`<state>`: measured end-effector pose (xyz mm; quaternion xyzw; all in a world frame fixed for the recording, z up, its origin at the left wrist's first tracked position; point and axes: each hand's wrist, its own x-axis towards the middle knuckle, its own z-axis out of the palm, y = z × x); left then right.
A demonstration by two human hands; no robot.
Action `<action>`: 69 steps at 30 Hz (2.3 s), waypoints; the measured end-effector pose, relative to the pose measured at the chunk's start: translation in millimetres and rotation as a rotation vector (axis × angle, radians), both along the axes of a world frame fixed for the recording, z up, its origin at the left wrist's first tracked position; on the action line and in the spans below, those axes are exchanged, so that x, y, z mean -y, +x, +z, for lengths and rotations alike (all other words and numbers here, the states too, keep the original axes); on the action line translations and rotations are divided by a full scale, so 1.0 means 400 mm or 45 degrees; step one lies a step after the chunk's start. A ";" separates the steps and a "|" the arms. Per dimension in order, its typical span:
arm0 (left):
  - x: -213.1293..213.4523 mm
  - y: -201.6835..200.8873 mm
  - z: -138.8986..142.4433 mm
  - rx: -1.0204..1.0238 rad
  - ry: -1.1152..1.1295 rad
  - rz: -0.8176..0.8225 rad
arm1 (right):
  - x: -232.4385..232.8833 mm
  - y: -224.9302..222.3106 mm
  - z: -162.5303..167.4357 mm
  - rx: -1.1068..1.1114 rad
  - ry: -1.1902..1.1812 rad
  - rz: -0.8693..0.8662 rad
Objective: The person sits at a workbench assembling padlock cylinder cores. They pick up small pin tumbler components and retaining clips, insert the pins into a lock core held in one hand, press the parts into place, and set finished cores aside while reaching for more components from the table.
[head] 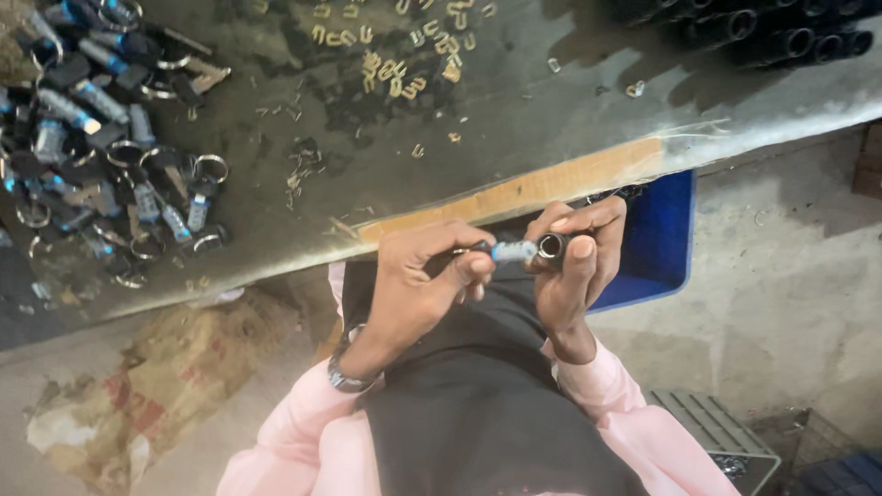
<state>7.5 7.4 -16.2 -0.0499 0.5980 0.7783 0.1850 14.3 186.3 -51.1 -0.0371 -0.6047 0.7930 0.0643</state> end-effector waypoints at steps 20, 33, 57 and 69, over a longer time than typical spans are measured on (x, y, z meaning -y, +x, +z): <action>0.099 -0.064 0.059 -1.375 -0.960 -0.128 | -0.264 0.071 0.034 0.456 1.393 0.367; 0.391 0.017 0.030 -0.521 -2.133 0.386 | -0.101 0.005 0.117 -0.022 1.279 0.351; 0.118 0.021 0.030 -1.013 -1.575 0.024 | -0.022 0.028 0.067 0.433 -0.033 0.375; 0.076 -0.001 0.087 -0.509 -0.454 0.167 | 0.011 0.012 0.098 0.394 -0.052 0.510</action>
